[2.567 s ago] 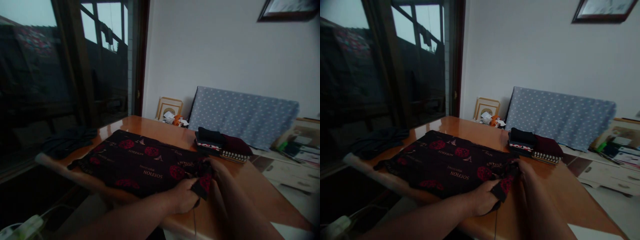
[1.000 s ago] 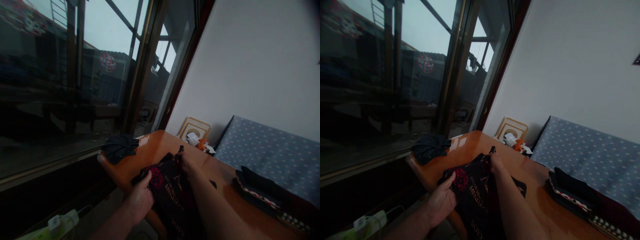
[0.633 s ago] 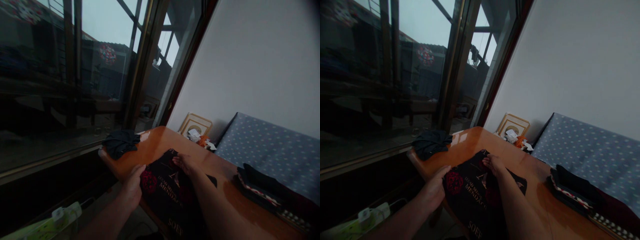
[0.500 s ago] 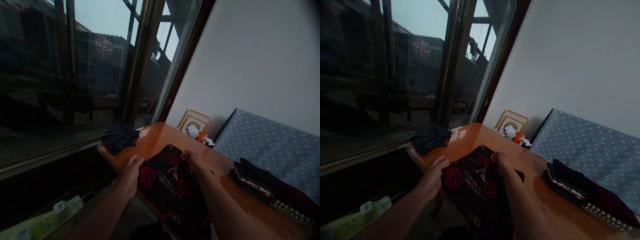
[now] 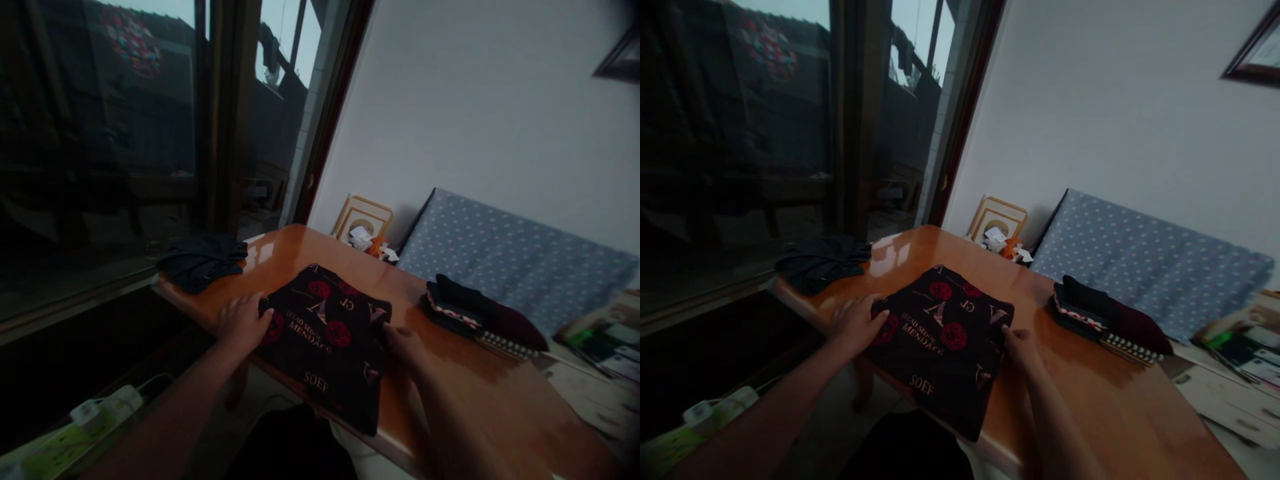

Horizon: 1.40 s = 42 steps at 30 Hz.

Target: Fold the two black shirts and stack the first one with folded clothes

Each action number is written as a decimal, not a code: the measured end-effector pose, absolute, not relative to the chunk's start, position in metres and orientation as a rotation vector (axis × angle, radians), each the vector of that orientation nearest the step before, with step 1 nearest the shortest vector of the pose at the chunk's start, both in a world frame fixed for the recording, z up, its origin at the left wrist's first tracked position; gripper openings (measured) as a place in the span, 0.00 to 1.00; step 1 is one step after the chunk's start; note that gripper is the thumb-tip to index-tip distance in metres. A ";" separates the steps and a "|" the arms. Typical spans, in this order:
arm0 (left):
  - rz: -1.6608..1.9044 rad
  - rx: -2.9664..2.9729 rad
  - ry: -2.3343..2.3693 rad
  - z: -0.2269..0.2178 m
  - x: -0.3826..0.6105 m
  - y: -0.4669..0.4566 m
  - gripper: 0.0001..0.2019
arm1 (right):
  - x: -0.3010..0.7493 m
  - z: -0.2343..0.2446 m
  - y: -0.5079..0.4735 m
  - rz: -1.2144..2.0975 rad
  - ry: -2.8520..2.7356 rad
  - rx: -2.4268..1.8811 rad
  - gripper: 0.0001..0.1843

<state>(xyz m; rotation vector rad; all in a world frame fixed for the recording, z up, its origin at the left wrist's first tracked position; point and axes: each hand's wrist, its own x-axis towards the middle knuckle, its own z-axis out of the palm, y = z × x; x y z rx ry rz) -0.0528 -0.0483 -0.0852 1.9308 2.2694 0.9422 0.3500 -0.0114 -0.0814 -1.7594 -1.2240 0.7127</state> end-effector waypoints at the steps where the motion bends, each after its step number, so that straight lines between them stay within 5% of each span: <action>1: 0.922 1.955 2.296 -0.085 -0.051 -0.049 0.21 | 0.348 -0.084 -0.021 0.699 -1.290 -1.818 0.16; 9: 0.873 1.939 2.274 -0.077 -0.043 -0.048 0.14 | 0.330 -0.083 -0.037 0.608 -1.572 -1.771 0.05; 14: 1.043 1.690 1.624 -0.069 0.032 -0.092 0.09 | 0.373 -0.029 0.005 0.253 -1.422 -1.867 0.16; 19: 0.836 1.631 0.956 -0.072 0.102 -0.121 0.14 | 0.398 -0.011 0.010 0.170 -1.415 -1.826 0.22; 26: 1.317 1.725 1.454 -0.074 0.053 -0.016 0.10 | 0.394 -0.078 -0.080 0.285 -1.633 -1.691 0.18; 33: 0.859 2.103 1.984 -0.069 0.038 0.066 0.29 | 0.376 -0.099 -0.133 0.362 -1.662 -1.842 0.33; 42: 0.619 2.367 2.086 -0.067 0.043 0.021 0.18 | 0.415 -0.095 -0.105 0.270 -1.889 -1.890 0.30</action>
